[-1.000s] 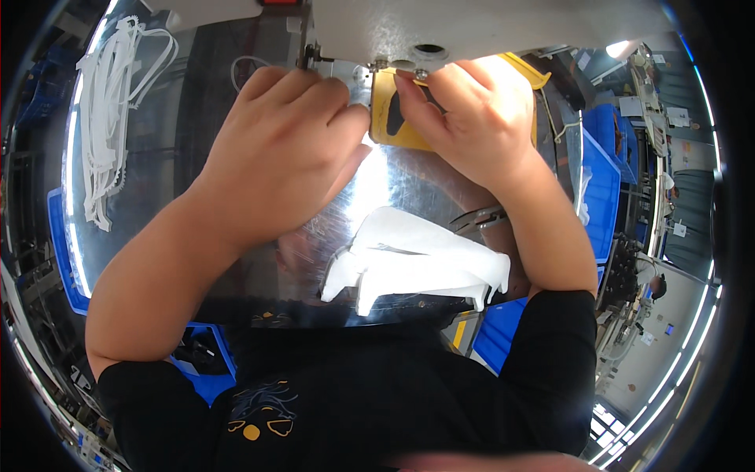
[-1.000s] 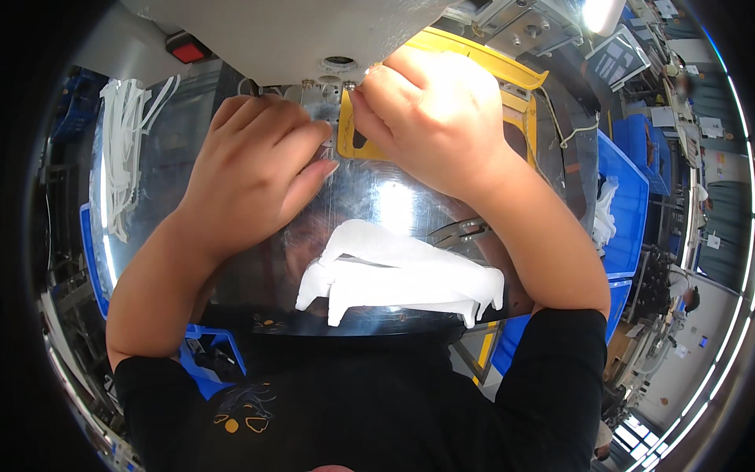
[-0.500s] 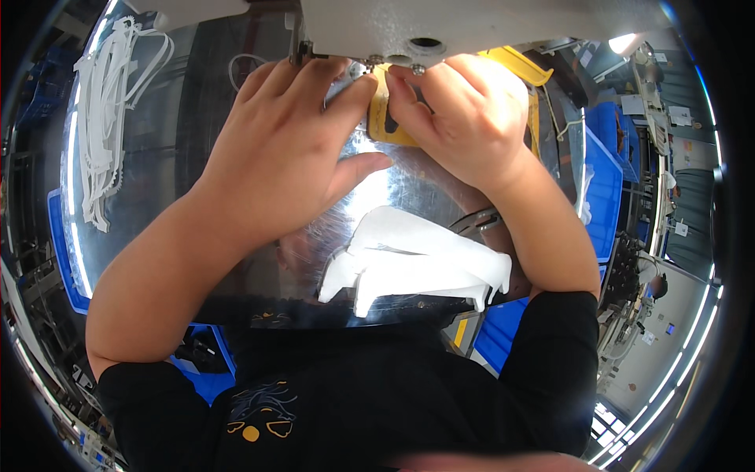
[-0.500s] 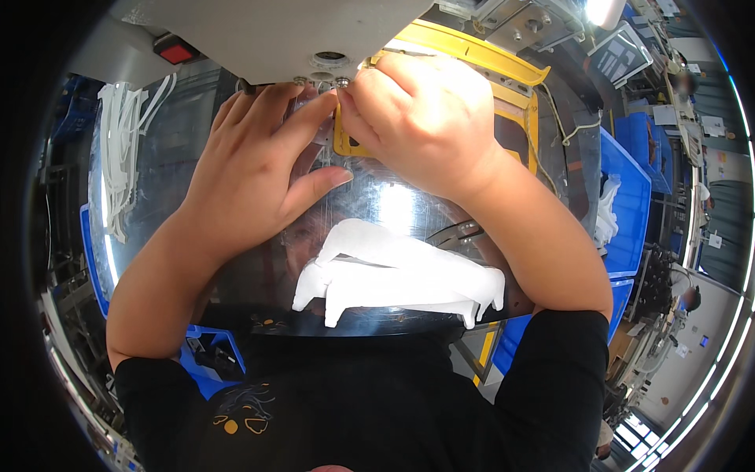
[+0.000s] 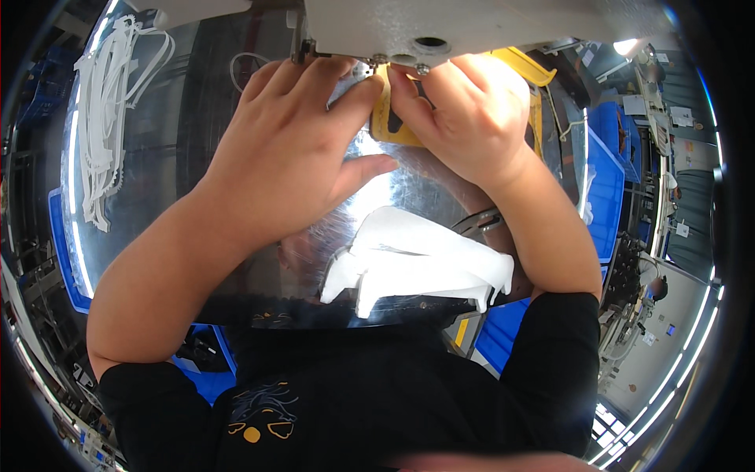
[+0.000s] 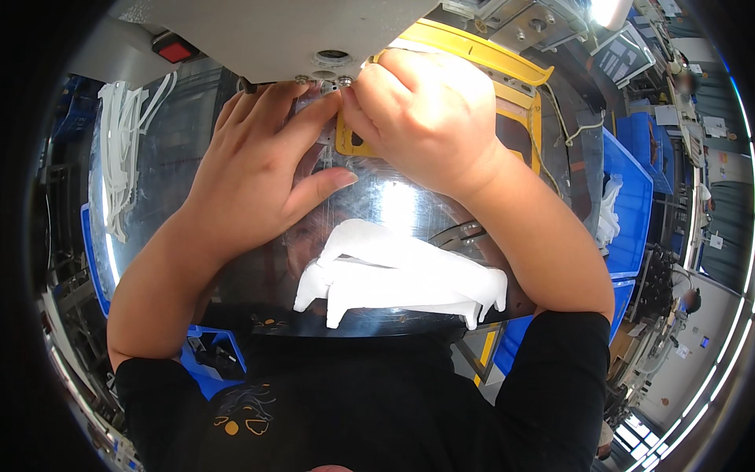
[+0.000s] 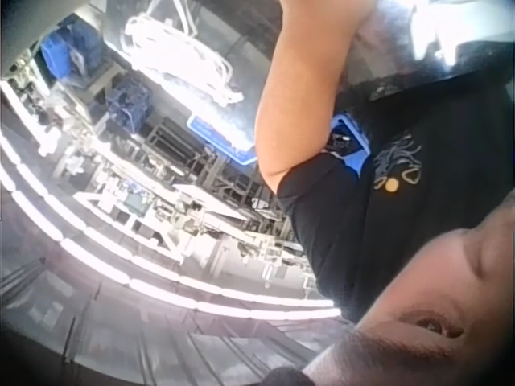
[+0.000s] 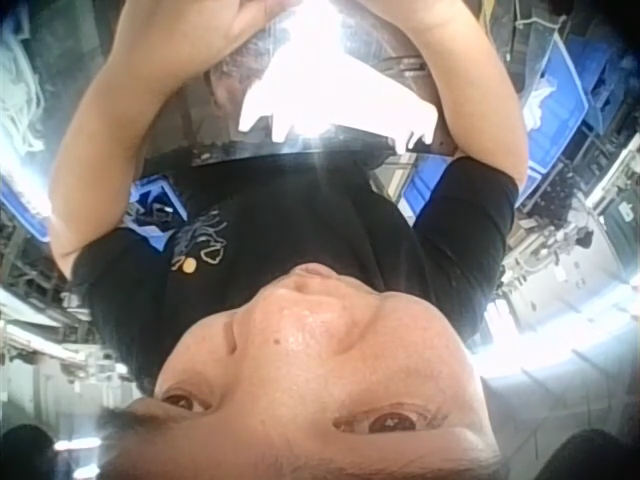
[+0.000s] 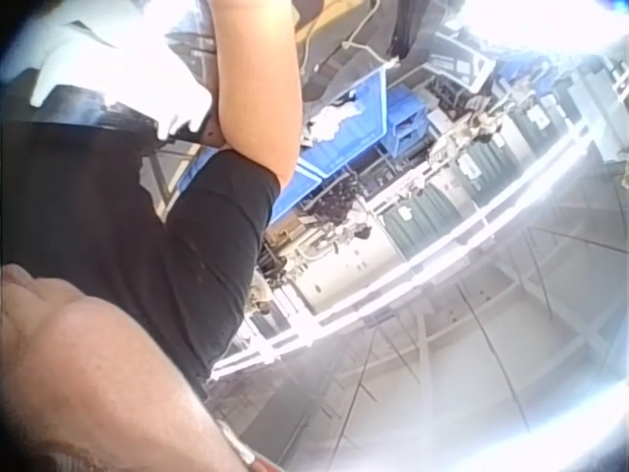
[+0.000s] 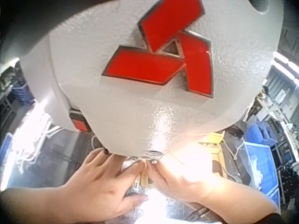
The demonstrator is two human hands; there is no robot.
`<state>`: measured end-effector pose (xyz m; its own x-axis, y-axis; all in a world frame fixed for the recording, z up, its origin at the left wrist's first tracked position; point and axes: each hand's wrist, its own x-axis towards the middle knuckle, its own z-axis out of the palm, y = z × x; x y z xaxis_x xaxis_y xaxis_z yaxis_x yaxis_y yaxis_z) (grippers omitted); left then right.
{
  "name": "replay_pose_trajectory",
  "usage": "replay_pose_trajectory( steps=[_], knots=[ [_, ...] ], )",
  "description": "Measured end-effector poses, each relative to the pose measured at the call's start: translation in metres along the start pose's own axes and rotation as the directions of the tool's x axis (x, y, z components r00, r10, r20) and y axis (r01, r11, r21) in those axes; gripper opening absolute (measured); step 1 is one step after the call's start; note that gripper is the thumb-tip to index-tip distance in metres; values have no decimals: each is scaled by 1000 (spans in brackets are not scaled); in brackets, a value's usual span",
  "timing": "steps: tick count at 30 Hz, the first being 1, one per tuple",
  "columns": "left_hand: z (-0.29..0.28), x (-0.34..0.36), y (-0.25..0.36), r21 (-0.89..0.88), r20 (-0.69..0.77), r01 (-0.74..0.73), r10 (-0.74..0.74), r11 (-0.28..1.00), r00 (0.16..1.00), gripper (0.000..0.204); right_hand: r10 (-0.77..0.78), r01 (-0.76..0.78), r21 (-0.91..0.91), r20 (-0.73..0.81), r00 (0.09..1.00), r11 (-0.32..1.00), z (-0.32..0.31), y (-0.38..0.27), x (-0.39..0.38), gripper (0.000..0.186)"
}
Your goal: Operating an industrial sewing machine to sew leather or textile components for goods.
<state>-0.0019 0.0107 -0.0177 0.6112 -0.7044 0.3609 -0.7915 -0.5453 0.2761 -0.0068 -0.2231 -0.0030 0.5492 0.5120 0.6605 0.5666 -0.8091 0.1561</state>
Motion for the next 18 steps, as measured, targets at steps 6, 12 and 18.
replay_pose_trajectory(
  steps=[6,12,18],
  knots=[
    [1,0,0,14,-12,11,-11,1000,1000,66,0,0,-15,-6,1000,1000,2,-1,0,15],
    [1,-2,-3,43,-56,75,-72,996,996,63,-8,8,-14,4,1000,1000,4,-1,1,15],
    [-1,11,-29,-108,-75,215,-223,971,972,36,-39,39,14,11,999,999,3,0,1,13]
  ],
)
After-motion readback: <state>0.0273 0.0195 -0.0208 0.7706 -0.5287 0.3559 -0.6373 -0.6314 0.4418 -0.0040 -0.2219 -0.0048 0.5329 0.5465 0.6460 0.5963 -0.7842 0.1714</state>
